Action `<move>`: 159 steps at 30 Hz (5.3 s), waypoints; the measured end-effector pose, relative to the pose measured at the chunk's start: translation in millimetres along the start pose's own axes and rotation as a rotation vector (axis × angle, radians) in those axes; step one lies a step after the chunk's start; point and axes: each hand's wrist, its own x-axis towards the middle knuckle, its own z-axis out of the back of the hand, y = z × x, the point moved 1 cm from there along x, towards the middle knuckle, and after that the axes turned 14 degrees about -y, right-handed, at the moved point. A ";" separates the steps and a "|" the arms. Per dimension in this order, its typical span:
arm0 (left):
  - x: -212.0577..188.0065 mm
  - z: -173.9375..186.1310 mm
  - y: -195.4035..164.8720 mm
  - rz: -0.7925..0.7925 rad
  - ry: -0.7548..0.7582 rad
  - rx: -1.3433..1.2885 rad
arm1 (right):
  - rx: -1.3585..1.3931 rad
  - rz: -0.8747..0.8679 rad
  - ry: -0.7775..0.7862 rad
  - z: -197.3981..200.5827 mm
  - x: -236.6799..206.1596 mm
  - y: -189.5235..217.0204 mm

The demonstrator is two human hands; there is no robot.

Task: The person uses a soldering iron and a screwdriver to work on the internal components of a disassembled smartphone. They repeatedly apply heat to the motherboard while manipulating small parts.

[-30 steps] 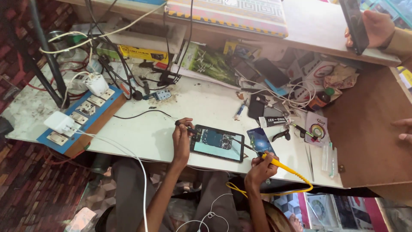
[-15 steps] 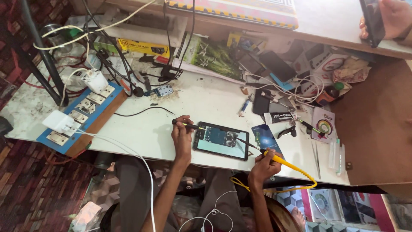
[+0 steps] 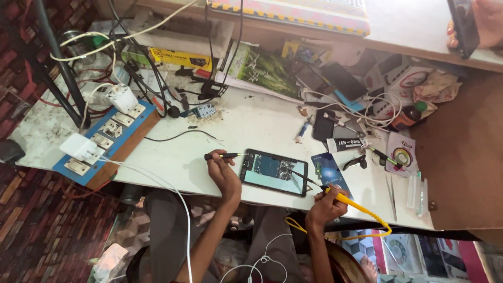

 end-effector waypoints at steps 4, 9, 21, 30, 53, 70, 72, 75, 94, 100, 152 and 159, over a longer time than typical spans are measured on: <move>-3.8 -2.9 -8.3 -0.089 -0.029 0.097 | -0.028 0.015 0.010 2.0 2.3 -3.0; -10.3 -2.3 -15.7 -0.182 -0.009 0.175 | -0.016 0.026 0.043 3.4 3.2 -5.5; -7.9 -0.7 -8.4 -0.087 0.071 0.199 | -0.118 0.073 0.068 1.4 -2.7 -1.8; -8.2 -1.7 -11.9 -0.102 0.118 0.198 | -0.047 -0.059 0.052 13.5 -2.4 1.1; -6.3 -3.6 -14.8 -0.194 0.100 0.267 | -0.048 -0.029 0.464 16.6 -23.1 4.2; -7.0 -3.4 -19.9 -0.181 0.107 0.279 | -0.048 0.005 0.070 15.4 2.2 13.7; -7.3 -2.2 -19.3 -0.187 0.107 0.287 | -0.035 0.022 0.073 14.3 1.7 13.1; -5.5 -1.0 -16.1 -0.194 0.107 0.301 | -0.021 0.048 0.091 12.2 2.4 12.1; 3.9 -8.9 -7.4 -0.047 0.362 0.129 | -0.077 0.059 0.140 6.4 1.6 23.6; 3.5 -10.3 -5.9 0.001 0.412 0.109 | -0.100 0.095 0.173 4.5 4.8 28.1; 2.9 -2.3 -8.7 -0.021 0.267 -0.023 | -0.096 -0.047 0.294 2.0 24.3 5.0; 4.1 -2.5 -4.9 0.007 0.273 -0.070 | -0.127 -0.047 0.276 -0.7 25.2 6.1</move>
